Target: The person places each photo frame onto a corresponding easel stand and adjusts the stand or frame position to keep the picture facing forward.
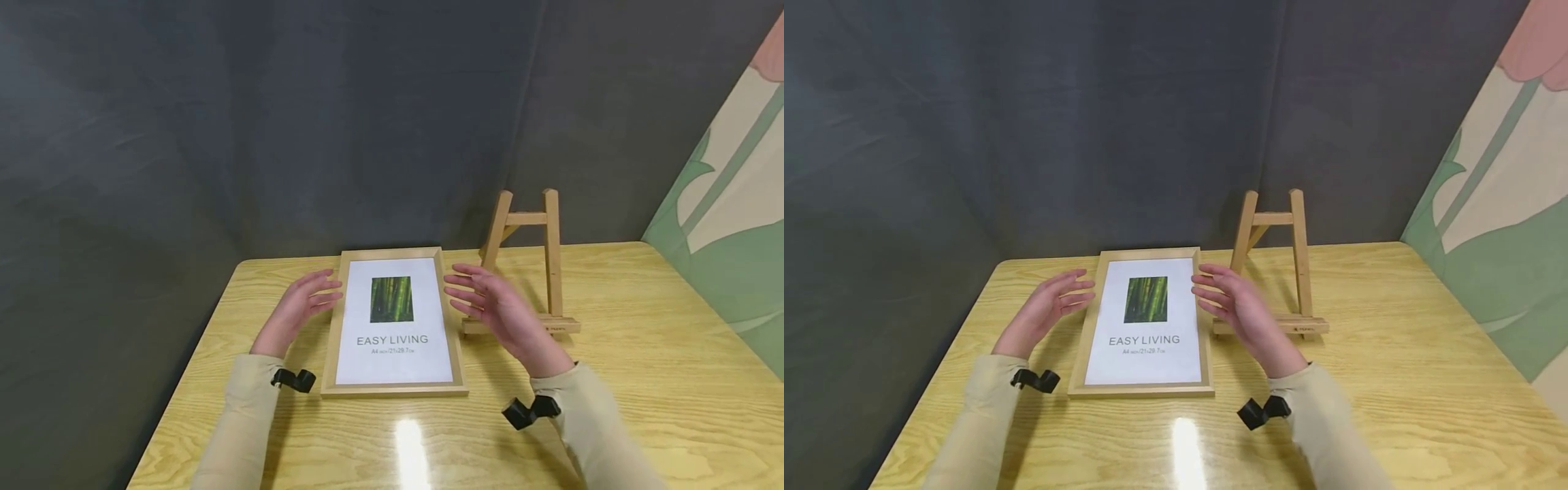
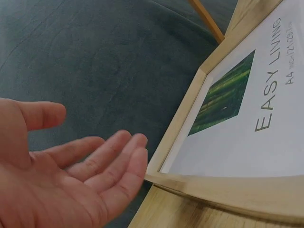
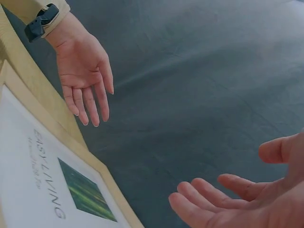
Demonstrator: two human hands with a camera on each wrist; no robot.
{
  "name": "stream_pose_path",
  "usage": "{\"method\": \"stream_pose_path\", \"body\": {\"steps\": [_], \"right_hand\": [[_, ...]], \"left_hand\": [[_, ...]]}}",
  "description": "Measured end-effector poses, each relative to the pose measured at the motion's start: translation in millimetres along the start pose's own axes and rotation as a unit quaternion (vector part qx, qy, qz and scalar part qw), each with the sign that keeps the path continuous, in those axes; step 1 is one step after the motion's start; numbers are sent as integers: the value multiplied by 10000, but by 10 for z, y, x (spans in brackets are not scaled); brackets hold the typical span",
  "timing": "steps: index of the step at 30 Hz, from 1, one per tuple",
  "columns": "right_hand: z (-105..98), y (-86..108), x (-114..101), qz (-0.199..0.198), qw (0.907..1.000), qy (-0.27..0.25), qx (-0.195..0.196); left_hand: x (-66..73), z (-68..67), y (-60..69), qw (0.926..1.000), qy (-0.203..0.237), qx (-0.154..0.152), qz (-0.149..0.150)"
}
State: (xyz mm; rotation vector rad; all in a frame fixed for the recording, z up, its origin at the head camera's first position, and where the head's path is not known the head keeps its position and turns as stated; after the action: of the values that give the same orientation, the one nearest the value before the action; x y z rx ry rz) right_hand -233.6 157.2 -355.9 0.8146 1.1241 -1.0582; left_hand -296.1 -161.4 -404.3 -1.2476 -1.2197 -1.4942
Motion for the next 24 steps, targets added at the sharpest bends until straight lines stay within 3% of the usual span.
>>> {"method": "stream_pose_path", "body": {"steps": [16,24], "right_hand": [[50,-253,300,720,9965,324,259],[3,-431,412,1113,9902,533,653]], "left_hand": [[-205,-130,-53,9951,-534,489,-669],[-268,-132,-66,9954,-471,407,-730]]}}
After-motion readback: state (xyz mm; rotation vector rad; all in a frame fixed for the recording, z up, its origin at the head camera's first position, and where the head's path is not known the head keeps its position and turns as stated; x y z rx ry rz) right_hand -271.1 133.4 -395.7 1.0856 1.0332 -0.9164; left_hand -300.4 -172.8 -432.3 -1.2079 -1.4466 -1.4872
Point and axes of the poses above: each hand's wrist, its own y-axis away from the middle knuckle, its own z-axis out of the palm, x = y × z, the point moved 6 cm from there along -y, towards the middle knuckle
